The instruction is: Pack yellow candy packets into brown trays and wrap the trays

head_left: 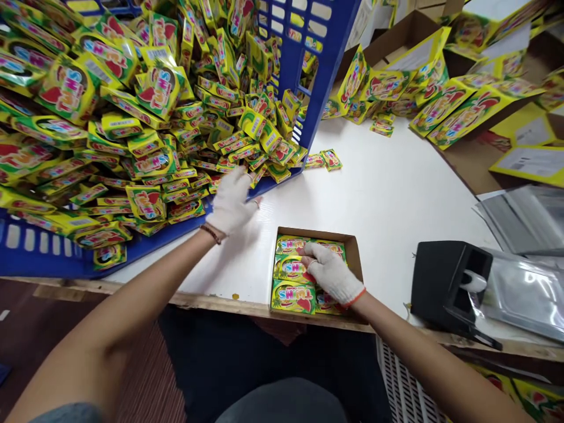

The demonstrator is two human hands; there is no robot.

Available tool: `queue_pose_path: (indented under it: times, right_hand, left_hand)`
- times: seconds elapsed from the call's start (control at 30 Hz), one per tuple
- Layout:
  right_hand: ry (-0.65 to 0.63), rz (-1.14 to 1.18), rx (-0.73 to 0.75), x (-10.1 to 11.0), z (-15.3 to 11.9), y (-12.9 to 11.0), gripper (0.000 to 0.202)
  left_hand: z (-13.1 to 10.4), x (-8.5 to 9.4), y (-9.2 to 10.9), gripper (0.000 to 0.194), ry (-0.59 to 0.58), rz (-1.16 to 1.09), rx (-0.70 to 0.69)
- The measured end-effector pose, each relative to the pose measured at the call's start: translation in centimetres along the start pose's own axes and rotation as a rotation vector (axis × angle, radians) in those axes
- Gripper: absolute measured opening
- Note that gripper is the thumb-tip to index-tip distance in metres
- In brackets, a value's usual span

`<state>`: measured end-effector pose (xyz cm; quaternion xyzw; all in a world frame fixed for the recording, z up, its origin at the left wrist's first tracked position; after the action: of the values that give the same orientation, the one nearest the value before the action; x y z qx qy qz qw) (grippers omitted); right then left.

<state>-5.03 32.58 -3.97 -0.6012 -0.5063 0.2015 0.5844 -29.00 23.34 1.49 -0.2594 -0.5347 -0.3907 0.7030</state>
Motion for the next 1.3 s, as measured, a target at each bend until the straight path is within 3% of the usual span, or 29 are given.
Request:
queue_pose_path:
  times: [0.07,0.2,0.27,0.37,0.5,0.6,0.67,0.73,0.8,0.87,0.97,1.07,1.2,1.3]
  right_hand:
    - [0.006,-0.089,0.070,-1.0,0.0,0.2,0.015]
    - [-0.020,-0.388,0.209,-1.5,0.4,-0.3,0.016]
    - [-0.044,-0.431,0.208,-1.2,0.5,-0.3,0.016]
    - [0.024,-0.331,0.245,-0.4,0.3,-0.6,0.020]
    - [0.030,0.125,0.183,0.2,0.0,-2.1,0.029]
    - [-0.081,0.486,0.065,0.0,0.4,-4.0,0.043]
    - [-0.102,0.536,0.075,0.4,0.9,-5.1,0.048]
    - [-0.065,0.394,0.146,1.5,1.4,-5.5,0.043]
    - [0.011,0.172,0.223,2.8,1.6,-5.1,0.036]
    - [0.053,-0.016,0.248,3.8,1.7,-4.1,0.031]
    - [0.008,-0.145,0.223,3.7,2.0,-2.5,0.024]
    - [-0.022,-0.219,0.247,2.3,2.8,-1.9,0.022]
    - [0.041,-0.489,0.215,0.4,3.7,-2.0,0.026]
    - [0.031,-0.629,0.206,-0.1,3.3,-2.0,0.029]
  left_hand:
    - [2.4,-0.2,-2.4,0.057,0.010,0.090,0.133]
    - [5.0,0.1,-5.1,0.036,-0.024,0.168,0.142]
    - [5.2,0.5,-5.7,0.025,-0.020,0.187,0.125]
    - [3.8,1.5,-5.5,0.025,0.036,0.196,0.111]
    - [-1.0,3.2,-2.2,0.021,0.039,0.158,-0.015]
    - [-5.2,3.2,2.2,0.028,-0.069,-0.019,-0.228]
    - [-7.5,2.6,4.8,0.026,-0.133,-0.163,-0.405]
    - [-8.7,1.9,6.3,0.025,-0.099,-0.263,-0.552]
    - [-8.6,1.3,6.2,0.030,0.004,-0.315,-0.551]
    - [-7.3,0.7,5.0,0.035,0.087,-0.325,-0.390]
    - [-4.9,-0.2,3.0,0.030,0.122,-0.313,-0.166]
    - [-3.6,-1.4,2.8,0.024,0.046,-0.373,-0.140]
    - [-4.1,-3.0,4.8,0.020,-0.143,-0.485,-0.175]
    - [-4.3,-3.3,5.9,0.018,-0.250,-0.403,-0.145]
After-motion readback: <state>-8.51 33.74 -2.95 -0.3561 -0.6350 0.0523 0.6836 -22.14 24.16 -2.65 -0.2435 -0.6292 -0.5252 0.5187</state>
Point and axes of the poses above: each hand's wrist, its own z-axis towards the middle knuckle, its own x-axis out of the back of the hand, y = z × x, the point moved 3 cm from there along z, towards the middle knuckle, and after that the axes turned 15 degrees about z, right-handed, at the moved point
